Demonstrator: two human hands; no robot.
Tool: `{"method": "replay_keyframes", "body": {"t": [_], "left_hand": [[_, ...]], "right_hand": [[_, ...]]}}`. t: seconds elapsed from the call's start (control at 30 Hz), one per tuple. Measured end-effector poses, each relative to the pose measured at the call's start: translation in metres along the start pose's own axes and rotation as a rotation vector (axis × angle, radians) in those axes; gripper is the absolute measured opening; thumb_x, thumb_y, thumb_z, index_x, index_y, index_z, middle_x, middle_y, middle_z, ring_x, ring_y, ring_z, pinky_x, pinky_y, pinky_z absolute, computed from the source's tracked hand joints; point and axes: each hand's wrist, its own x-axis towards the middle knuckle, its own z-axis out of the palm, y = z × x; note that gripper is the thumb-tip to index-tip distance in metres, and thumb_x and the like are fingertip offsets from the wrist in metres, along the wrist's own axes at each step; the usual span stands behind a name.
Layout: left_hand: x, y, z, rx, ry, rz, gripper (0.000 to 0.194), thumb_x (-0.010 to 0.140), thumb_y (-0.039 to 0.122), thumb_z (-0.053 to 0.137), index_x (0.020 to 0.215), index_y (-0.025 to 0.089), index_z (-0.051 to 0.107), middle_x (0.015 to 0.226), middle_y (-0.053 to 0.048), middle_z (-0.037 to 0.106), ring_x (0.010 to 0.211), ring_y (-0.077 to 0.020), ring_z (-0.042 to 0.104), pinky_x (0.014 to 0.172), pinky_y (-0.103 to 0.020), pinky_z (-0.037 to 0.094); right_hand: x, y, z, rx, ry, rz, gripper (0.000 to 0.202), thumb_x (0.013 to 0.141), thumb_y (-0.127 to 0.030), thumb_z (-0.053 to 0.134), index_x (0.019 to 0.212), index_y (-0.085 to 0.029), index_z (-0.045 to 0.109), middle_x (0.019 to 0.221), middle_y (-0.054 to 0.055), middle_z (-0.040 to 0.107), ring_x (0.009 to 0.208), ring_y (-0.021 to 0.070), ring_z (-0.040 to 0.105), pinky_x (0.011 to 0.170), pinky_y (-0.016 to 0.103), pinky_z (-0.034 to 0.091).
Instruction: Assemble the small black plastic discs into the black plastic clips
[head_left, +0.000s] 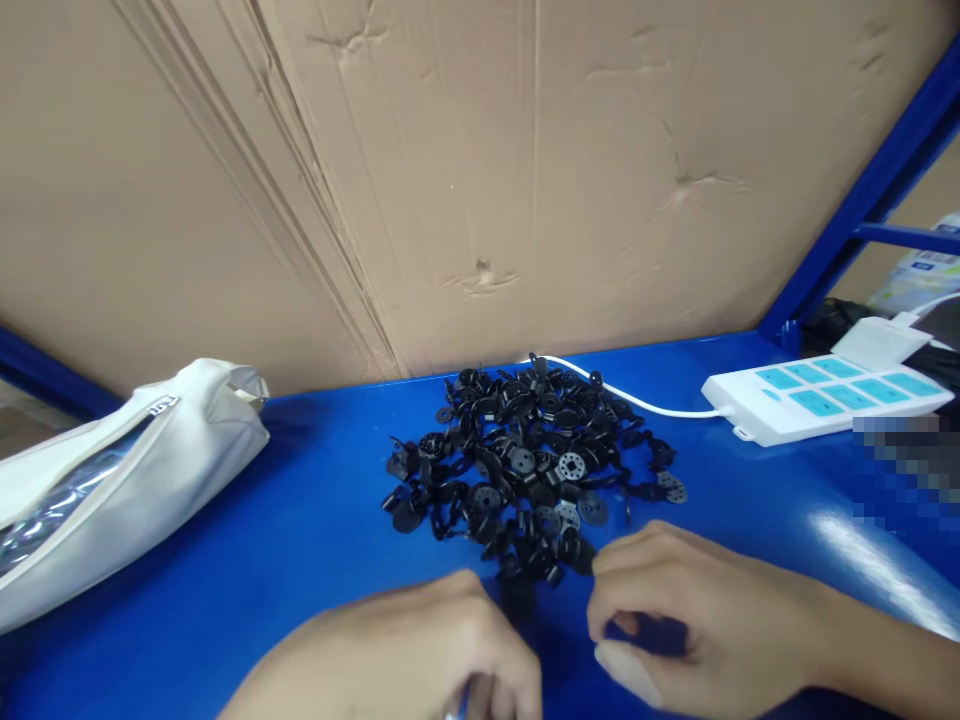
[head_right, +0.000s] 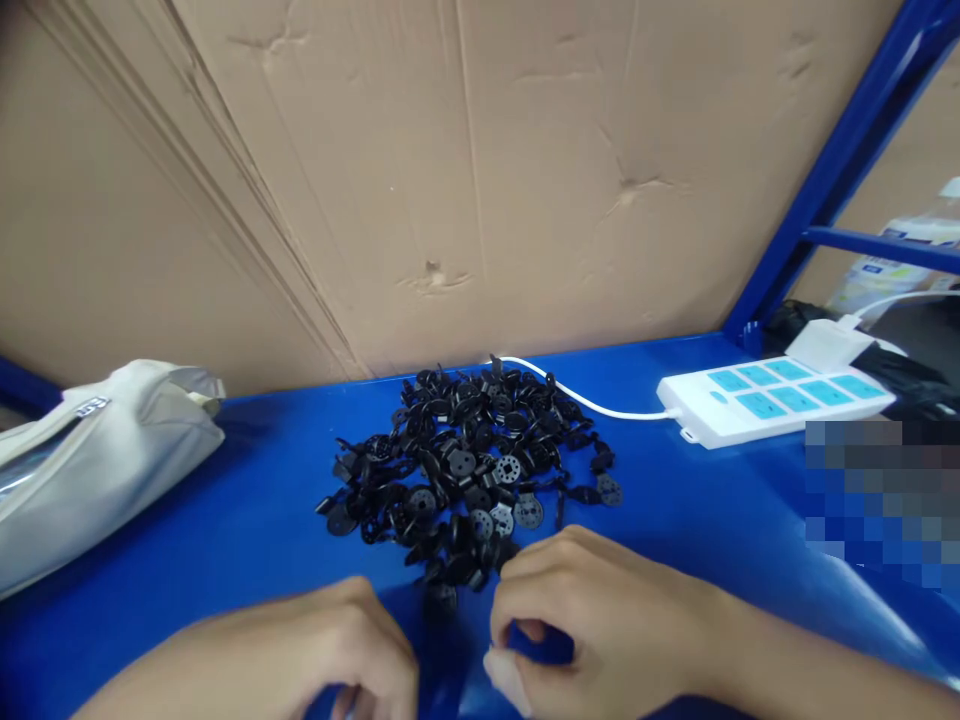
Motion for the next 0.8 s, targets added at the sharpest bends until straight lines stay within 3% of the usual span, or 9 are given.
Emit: {"method": "replay_keyframes", "body": {"t": [0.03,0.13,0.27,0.33,0.47,0.6,0.7,0.8], "left_hand": [[0.001,-0.004,0.004,-0.006,-0.01,-0.047,0.013,0.086,0.035,0.059,0.088,0.025,0.066,0.074,0.003,0.067,0.063,-0.011,0.063,0.051,-0.018,0.045],[0.013,-0.026,0.01,0.037,0.124,-0.222,0.018,0.088,0.036,0.057,0.099,0.024,0.064,0.083,0.0,0.067,0.073,-0.0148,0.064,0.066,-0.024,0.049],[0.025,-0.055,0.0,0.109,0.385,-0.193,0.028,0.093,0.037,0.048,0.115,0.022,0.057,0.115,-0.006,0.058,0.107,-0.0195,0.056,0.095,-0.034,0.043],[0.025,-0.06,-0.008,0.096,0.408,-0.192,0.026,0.094,0.037,0.047,0.11,0.021,0.058,0.109,-0.005,0.061,0.1,-0.0181,0.058,0.089,-0.031,0.046],[0.023,-0.054,-0.014,0.057,0.367,-0.268,0.03,0.095,0.041,0.044,0.086,0.018,0.061,0.072,0.002,0.062,0.063,-0.0117,0.058,0.06,-0.022,0.045],[0.027,-0.05,-0.005,0.33,0.579,-0.204,0.021,0.09,0.039,0.054,0.098,0.02,0.058,0.086,0.0,0.063,0.077,-0.0154,0.061,0.071,-0.027,0.047],[0.032,-0.054,0.001,0.461,0.551,-0.149,0.016,0.089,0.033,0.056,0.101,0.022,0.059,0.096,-0.002,0.064,0.087,-0.0189,0.061,0.078,-0.032,0.047],[0.034,-0.056,0.003,0.386,0.524,-0.148,0.012,0.089,0.026,0.057,0.099,0.023,0.062,0.093,-0.001,0.065,0.083,-0.0172,0.062,0.077,-0.031,0.048]], "right_hand": [[0.001,0.002,0.002,0.029,-0.02,0.023,0.012,0.086,-0.02,0.053,0.09,-0.021,0.065,0.075,-0.001,0.063,0.07,0.0129,0.06,0.069,0.023,0.048],[0.004,0.017,0.008,0.03,-0.02,0.087,0.03,0.093,-0.027,0.048,0.121,-0.022,0.056,0.108,0.005,0.062,0.102,0.0174,0.059,0.091,0.029,0.046],[0.004,0.038,0.007,-0.115,0.062,0.199,0.049,0.097,-0.037,0.041,0.144,-0.022,0.032,0.141,0.01,0.043,0.131,0.0252,0.038,0.107,0.044,0.035],[0.004,0.042,0.004,-0.128,0.109,0.176,0.042,0.098,-0.031,0.04,0.139,-0.023,0.038,0.138,0.008,0.045,0.128,0.0225,0.041,0.107,0.041,0.036],[0.007,0.04,0.0,-0.11,0.284,0.103,0.021,0.097,-0.02,0.041,0.111,-0.022,0.056,0.109,0.004,0.061,0.103,0.0162,0.058,0.093,0.032,0.047],[0.009,0.039,0.005,-0.167,0.366,0.13,0.024,0.095,-0.018,0.043,0.116,-0.023,0.054,0.115,0.006,0.056,0.107,0.0181,0.056,0.095,0.034,0.046],[0.009,0.041,0.009,-0.204,0.363,0.166,0.027,0.095,-0.02,0.044,0.12,-0.024,0.053,0.119,0.007,0.053,0.109,0.0194,0.055,0.095,0.035,0.047],[0.011,0.041,0.011,-0.195,0.35,0.158,0.025,0.095,-0.02,0.044,0.117,-0.024,0.056,0.115,0.006,0.055,0.107,0.0184,0.056,0.093,0.033,0.048]]}}
